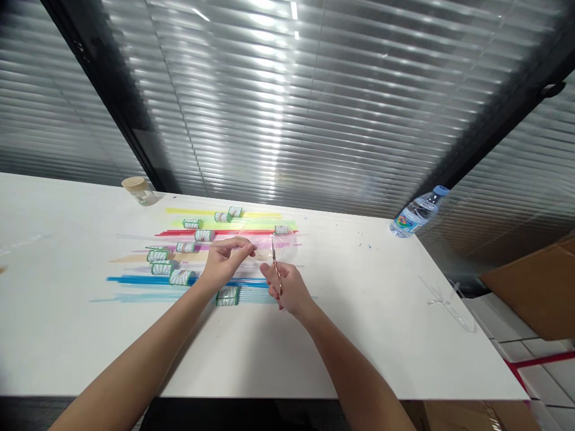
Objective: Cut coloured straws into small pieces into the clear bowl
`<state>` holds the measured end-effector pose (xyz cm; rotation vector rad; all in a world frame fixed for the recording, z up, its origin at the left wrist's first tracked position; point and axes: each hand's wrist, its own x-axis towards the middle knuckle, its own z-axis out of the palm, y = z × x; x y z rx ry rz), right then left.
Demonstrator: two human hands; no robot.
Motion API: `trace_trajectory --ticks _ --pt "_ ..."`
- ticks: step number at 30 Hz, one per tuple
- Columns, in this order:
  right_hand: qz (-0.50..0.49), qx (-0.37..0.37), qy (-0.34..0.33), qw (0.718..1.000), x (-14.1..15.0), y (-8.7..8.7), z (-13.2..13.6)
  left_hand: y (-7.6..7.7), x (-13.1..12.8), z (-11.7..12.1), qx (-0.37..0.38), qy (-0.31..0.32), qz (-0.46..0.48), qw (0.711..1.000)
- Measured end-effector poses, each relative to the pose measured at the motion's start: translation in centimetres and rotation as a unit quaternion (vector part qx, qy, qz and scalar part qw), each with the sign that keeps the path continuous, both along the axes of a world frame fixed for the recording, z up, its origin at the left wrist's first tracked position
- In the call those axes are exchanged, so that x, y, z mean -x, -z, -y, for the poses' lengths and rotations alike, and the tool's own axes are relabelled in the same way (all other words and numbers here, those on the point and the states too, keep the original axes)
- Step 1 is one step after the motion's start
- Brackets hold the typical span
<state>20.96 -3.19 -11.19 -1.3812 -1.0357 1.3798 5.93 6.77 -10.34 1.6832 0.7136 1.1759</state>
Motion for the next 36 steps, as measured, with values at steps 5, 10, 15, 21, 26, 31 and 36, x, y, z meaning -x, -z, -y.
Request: trace_trajectory --ticks 5,10,15,21,26,31,36 --pt "0.004 -0.001 -0.001 1.0 -0.05 0.03 0.01 0.05 0.02 0.01 -0.003 -0.001 -0.004 1.0" --pt "0.016 0.0 0.007 1.0 0.0 0.02 -0.03 0.05 0.04 0.02 0.005 -0.004 -0.005 1.0" --pt "0.039 0.002 0.015 0.999 0.06 -0.05 0.07 -0.12 0.02 0.12 0.018 -0.006 -0.006 1.0" --pt "0.035 -0.009 0.02 0.999 0.12 -0.01 0.08 -0.14 -0.04 0.16 0.024 -0.01 -0.008 1.0" --pt "0.065 -0.021 0.046 0.997 0.22 0.23 0.04 -0.14 -0.09 0.25 0.035 -0.017 -0.008 0.999" --pt "0.06 -0.019 0.037 0.997 0.28 -0.03 0.14 -0.33 -0.11 0.24 0.032 -0.017 -0.008 0.999" --pt "0.042 -0.029 0.023 0.998 0.28 -0.12 0.13 -0.32 -0.1 0.23 0.031 -0.018 -0.008 0.999"
